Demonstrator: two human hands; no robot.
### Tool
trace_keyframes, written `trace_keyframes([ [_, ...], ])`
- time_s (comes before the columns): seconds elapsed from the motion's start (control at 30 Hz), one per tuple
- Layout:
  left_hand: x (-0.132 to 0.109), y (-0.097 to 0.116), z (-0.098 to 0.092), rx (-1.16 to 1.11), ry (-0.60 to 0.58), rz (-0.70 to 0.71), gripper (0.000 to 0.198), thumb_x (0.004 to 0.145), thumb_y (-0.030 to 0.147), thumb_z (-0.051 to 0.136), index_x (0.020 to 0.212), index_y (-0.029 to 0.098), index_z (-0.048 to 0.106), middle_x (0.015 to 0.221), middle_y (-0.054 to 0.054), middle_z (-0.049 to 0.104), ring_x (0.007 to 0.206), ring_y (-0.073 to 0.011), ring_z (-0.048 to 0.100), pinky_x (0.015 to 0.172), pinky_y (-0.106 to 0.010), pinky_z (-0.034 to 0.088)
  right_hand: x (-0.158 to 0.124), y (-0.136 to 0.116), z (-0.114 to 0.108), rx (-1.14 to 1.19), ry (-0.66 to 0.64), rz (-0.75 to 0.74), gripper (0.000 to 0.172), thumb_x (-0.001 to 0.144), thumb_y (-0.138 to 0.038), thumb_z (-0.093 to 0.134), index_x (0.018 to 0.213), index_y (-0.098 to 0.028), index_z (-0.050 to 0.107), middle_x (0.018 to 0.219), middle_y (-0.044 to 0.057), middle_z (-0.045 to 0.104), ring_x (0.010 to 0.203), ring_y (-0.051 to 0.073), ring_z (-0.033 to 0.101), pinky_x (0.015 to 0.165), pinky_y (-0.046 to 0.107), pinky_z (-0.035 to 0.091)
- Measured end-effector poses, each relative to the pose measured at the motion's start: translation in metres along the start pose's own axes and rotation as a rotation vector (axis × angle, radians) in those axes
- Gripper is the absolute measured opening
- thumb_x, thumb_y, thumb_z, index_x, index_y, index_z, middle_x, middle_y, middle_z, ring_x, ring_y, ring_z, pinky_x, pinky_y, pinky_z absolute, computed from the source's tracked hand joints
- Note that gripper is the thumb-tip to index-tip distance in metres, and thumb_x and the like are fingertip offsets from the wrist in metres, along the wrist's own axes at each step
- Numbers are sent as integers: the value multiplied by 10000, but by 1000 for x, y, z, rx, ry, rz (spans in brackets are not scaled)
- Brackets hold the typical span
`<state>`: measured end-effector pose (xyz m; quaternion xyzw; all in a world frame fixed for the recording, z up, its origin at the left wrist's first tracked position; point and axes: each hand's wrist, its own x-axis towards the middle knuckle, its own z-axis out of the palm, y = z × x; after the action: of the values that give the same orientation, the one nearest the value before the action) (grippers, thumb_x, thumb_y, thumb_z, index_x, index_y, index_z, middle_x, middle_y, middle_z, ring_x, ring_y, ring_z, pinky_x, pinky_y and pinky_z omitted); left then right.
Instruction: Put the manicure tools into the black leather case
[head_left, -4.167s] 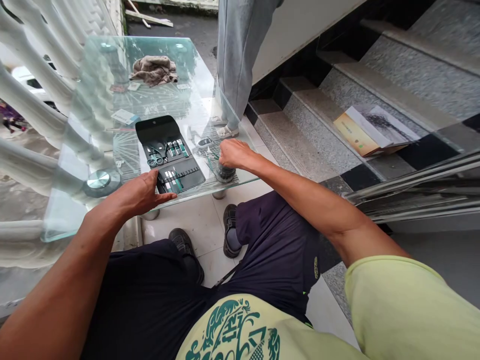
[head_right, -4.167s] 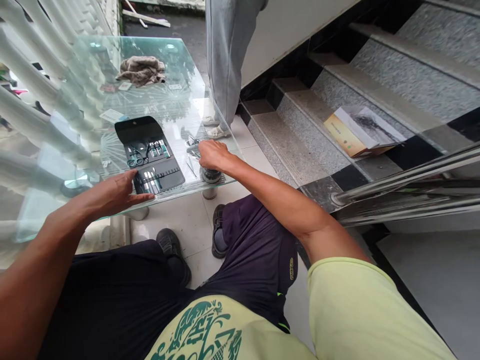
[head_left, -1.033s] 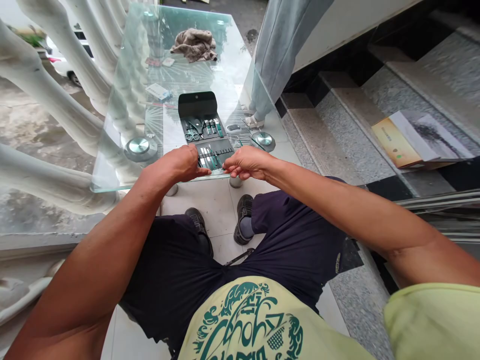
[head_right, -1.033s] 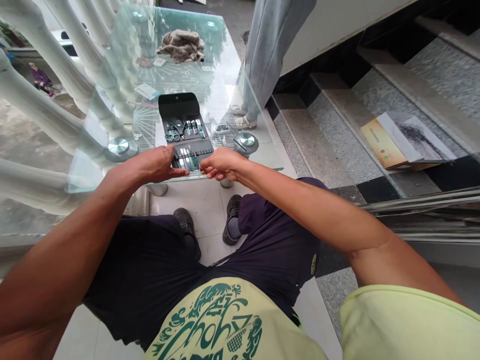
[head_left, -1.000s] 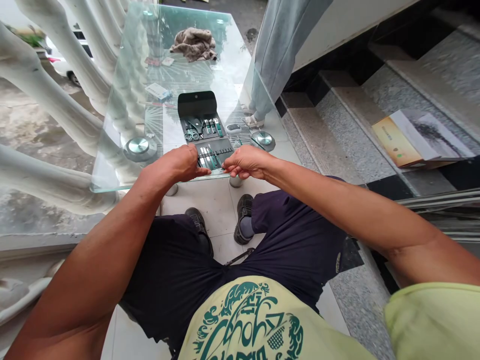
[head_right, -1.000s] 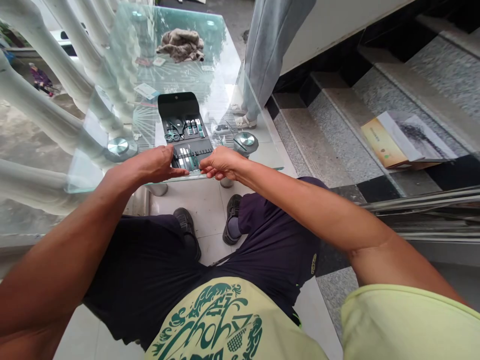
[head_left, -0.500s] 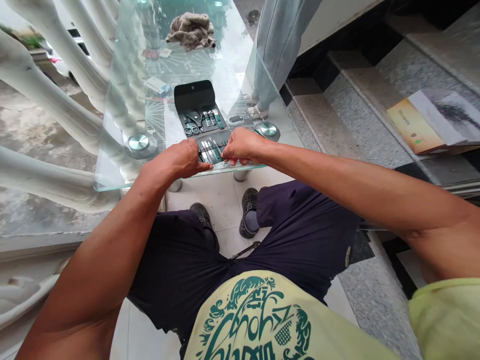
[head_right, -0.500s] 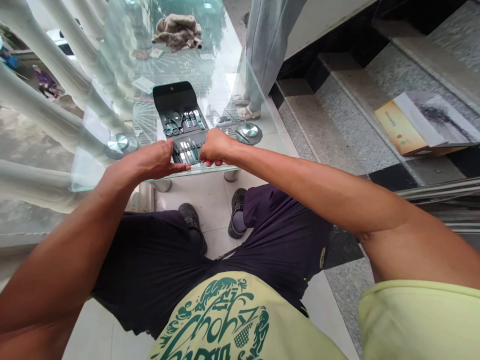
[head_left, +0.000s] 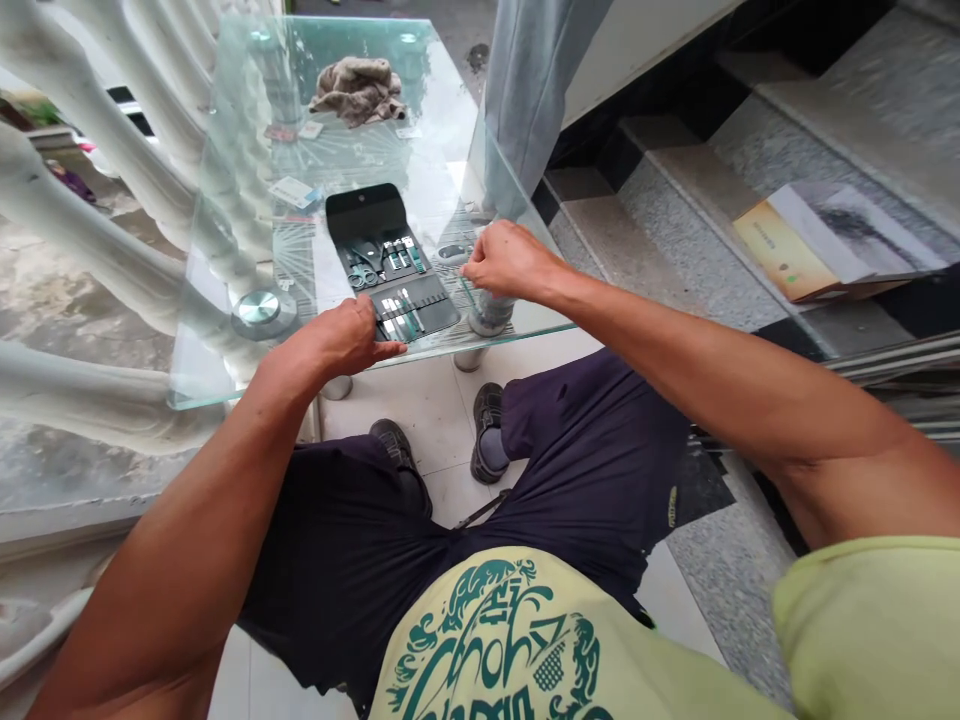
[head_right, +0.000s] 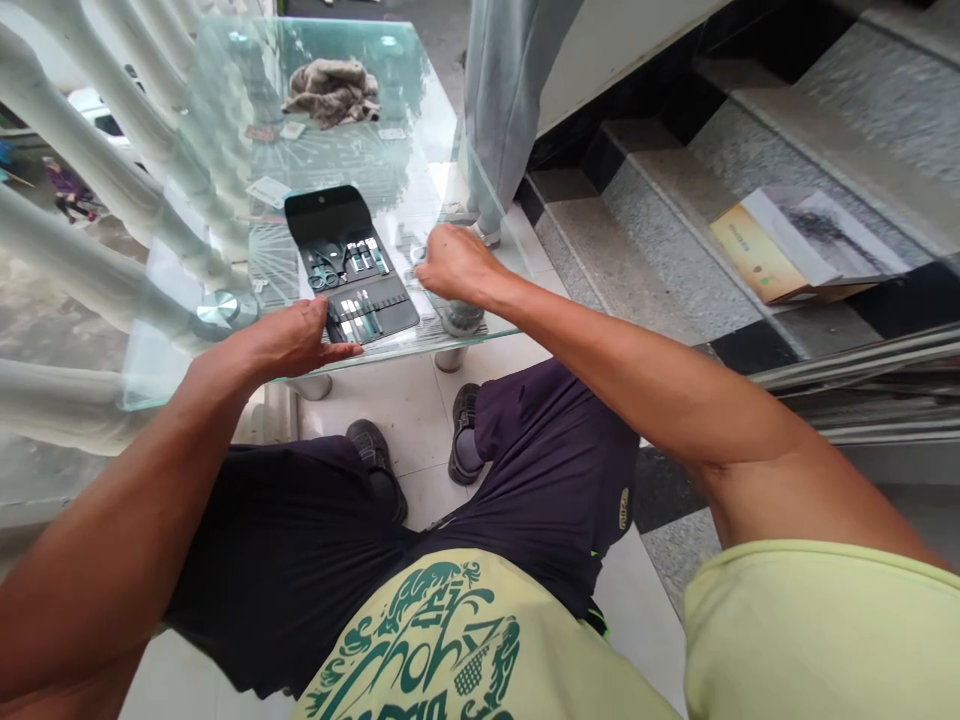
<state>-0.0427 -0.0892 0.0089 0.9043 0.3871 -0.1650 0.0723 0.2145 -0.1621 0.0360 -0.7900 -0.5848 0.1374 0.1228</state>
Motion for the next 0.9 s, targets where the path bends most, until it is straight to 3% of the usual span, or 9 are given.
trace_keyframes([
  [0.1, 2, -2, 0, 7, -2, 9, 751, 1087, 693, 672, 1543, 104, 575, 1429, -279, 756, 1232, -422, 785, 929, -401, 586, -3, 35, -26, -133, 79, 76, 213, 997, -205, 720, 1107, -81, 853, 918, 174, 816, 1056, 366, 796, 890, 397, 602],
  [0.17, 2, -3, -2, 26, -9, 25, 751, 1100, 666, 667, 1506, 41, 569, 1410, -309, 746, 1233, -427, 775, 918, -401, 574, -5, 48, -33, -200, 51, 114, 194, 987, -172, 711, 1056, -75, 863, 963, 198, 835, 1056, 352, 800, 898, 385, 589],
  [0.27, 2, -4, -5, 40, -29, 37, 729, 1114, 631, 662, 1468, 2, 558, 1403, -317, 738, 1242, -414, 766, 927, -389, 556, -8, 52, -24, -258, -25, 129, 215, 975, -168, 736, 1106, -65, 872, 1087, 241, 852, 1087, 357, 804, 915, 381, 588],
  [0.5, 5, -7, -2, 105, -17, 22, 647, 1108, 662, 651, 1404, 92, 580, 1319, -253, 781, 1184, -383, 789, 901, -362, 551, -3, 40, 7, -313, -117, 106, 317, 954, -89, 740, 1246, -86, 864, 1308, 280, 837, 1286, 420, 783, 976, 380, 594],
  [0.67, 3, -7, -3, 76, -7, 36, 617, 1108, 639, 664, 1393, 97, 586, 1344, -268, 775, 1176, -386, 788, 883, -359, 551, 1, 43, 4, -277, -121, 100, 262, 914, -45, 779, 1155, -107, 860, 1242, 272, 844, 1298, 433, 774, 983, 386, 584],
  [0.9, 3, -8, -2, 22, -6, 32, 700, 1077, 684, 655, 1468, 105, 608, 1363, -297, 768, 1199, -425, 796, 923, -402, 583, -2, 52, 5, -203, -128, 61, 95, 873, -75, 834, 937, -138, 801, 1036, 241, 830, 1091, 377, 780, 850, 346, 533],
])
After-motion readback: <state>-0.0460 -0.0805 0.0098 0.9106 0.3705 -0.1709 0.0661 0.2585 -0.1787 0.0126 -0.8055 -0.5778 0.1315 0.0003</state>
